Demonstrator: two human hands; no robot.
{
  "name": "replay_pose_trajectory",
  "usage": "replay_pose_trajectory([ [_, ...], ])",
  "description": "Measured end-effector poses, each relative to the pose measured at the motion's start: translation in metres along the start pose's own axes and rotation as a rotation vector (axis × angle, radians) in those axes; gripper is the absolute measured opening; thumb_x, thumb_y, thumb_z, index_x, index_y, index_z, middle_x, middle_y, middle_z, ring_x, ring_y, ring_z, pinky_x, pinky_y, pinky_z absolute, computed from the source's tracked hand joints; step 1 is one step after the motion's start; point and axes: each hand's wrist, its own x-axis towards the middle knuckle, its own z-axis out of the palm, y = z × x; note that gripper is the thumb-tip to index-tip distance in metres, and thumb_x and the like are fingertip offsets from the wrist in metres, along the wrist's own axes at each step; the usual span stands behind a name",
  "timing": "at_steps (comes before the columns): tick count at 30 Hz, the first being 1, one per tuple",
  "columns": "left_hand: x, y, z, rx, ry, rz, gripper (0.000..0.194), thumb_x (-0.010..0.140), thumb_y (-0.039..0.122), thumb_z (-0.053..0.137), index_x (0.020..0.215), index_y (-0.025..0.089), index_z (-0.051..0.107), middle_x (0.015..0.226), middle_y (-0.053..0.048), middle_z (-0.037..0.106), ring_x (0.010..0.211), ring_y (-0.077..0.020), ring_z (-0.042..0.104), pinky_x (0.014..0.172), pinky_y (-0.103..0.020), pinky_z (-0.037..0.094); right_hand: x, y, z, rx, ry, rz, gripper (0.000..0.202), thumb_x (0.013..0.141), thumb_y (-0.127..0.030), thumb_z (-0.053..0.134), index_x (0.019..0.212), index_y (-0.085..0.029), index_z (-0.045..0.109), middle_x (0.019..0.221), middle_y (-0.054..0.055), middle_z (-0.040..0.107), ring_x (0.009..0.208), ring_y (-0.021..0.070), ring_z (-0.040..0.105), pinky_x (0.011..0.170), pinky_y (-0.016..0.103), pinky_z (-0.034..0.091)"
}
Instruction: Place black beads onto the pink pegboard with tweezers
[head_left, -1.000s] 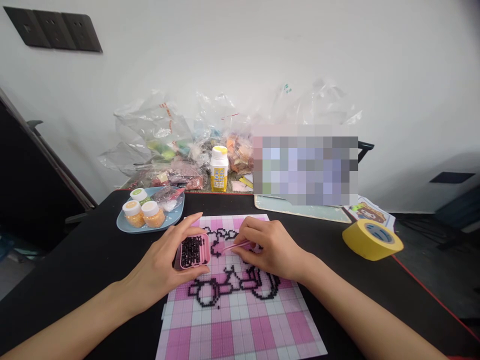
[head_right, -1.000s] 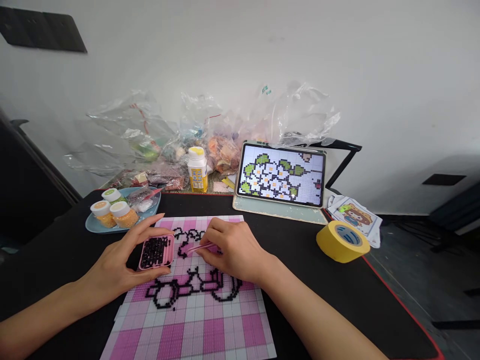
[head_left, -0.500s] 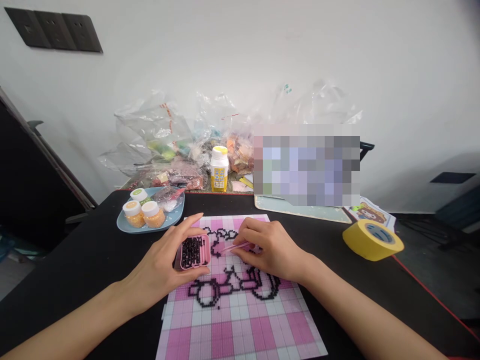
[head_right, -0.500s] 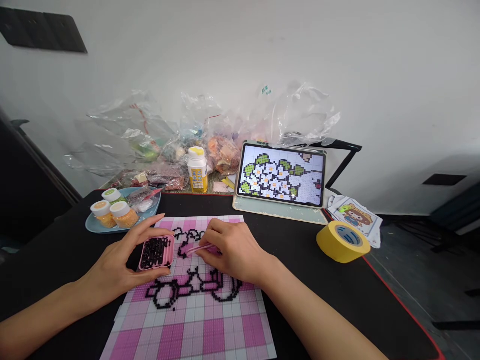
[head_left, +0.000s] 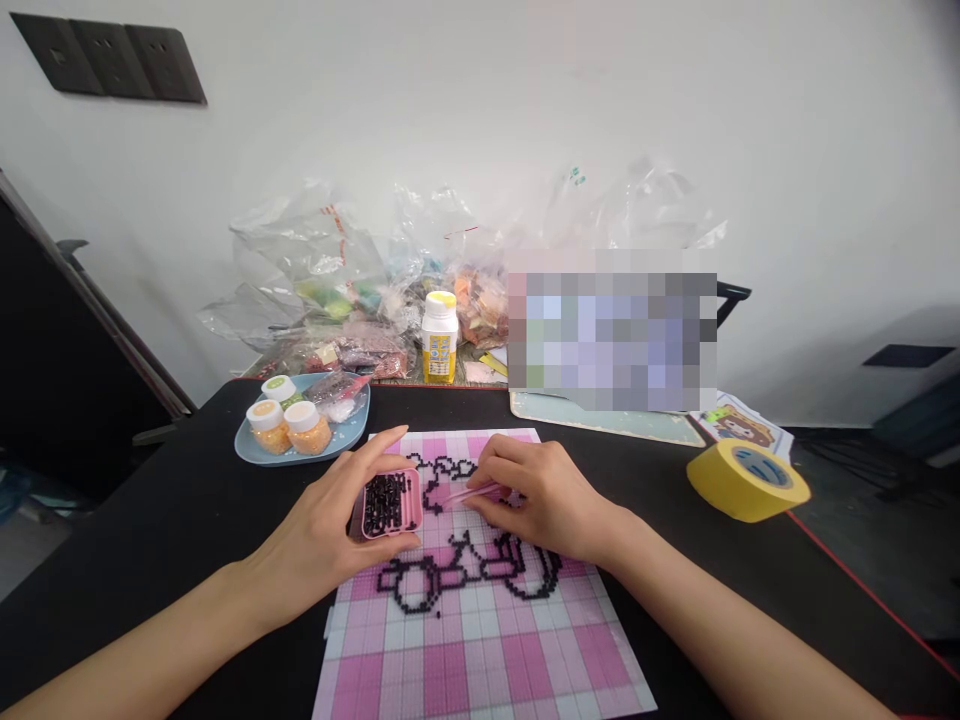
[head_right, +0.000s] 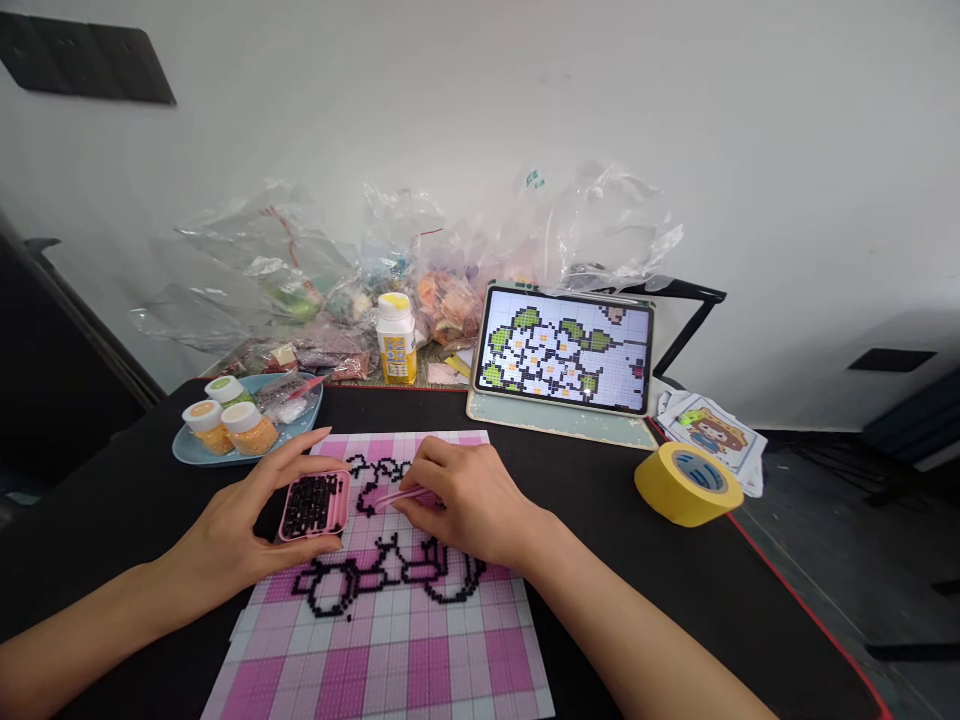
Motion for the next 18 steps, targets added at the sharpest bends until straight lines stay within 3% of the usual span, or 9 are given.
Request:
replay_pose_trajectory([
  [12,0.0008,-0.0005,-0.0003,-0.001,-0.013,-0.006,0.083,0.086,0.062,0.072,0.152,0.052,0.023,0.127,0.005,0.069,0.120,-0.0253,0.065,0.105,-0.041,0.046,0.0008,-0.0011,-0.0010,0.011,0.060,-0.017,0.019,0.097,-0.030,0.061,0.088,-0.015,0.070,0.082,0.004,0.065,0.063,0.0112,0.059,0.056,0.023,0.048],
  [18,0.0006,-0.0006,0.0002,0.004,-0.032,0.015,0.084,0.086,0.063,0.071,0.153,0.049,0.022,0.128,0.001,0.070,0.118,-0.0281,0.066,0.103,-0.046,0.047,0.0030,-0.0067,0.0019,0.063,0.119,-0.059,0.019,0.100,-0.020,0.052,0.105,-0.012,0.069,0.092,0.008,0.065,0.072,0.0135,0.061,0.061,0.026,0.053],
])
